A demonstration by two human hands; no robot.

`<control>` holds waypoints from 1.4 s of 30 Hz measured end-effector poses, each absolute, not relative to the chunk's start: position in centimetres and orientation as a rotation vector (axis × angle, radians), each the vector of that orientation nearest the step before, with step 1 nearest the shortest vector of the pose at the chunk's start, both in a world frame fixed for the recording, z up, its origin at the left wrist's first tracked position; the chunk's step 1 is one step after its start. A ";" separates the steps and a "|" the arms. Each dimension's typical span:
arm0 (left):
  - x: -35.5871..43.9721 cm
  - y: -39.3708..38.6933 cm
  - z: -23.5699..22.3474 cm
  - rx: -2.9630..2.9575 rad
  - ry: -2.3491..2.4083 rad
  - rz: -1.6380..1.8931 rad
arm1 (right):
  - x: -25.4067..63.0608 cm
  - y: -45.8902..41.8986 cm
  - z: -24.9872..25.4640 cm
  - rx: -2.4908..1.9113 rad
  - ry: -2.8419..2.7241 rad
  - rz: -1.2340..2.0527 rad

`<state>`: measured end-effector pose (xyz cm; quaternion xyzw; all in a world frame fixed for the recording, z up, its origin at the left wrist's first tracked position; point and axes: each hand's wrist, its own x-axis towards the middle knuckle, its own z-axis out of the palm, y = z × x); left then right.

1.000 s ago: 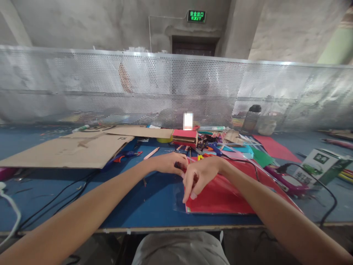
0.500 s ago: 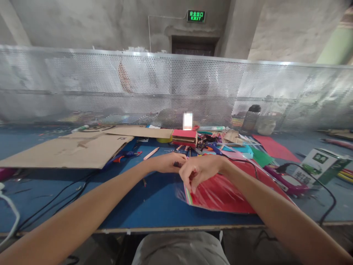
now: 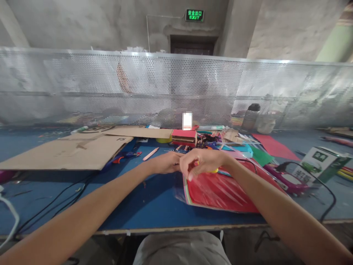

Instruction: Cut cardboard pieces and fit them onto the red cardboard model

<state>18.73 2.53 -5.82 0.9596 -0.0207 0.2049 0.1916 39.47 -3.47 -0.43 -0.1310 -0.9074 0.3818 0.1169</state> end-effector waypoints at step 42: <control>16.2 3.7 -2.4 2.109 0.732 0.300 | 40.0 -0.2 -4.8 -1.048 -2.630 0.053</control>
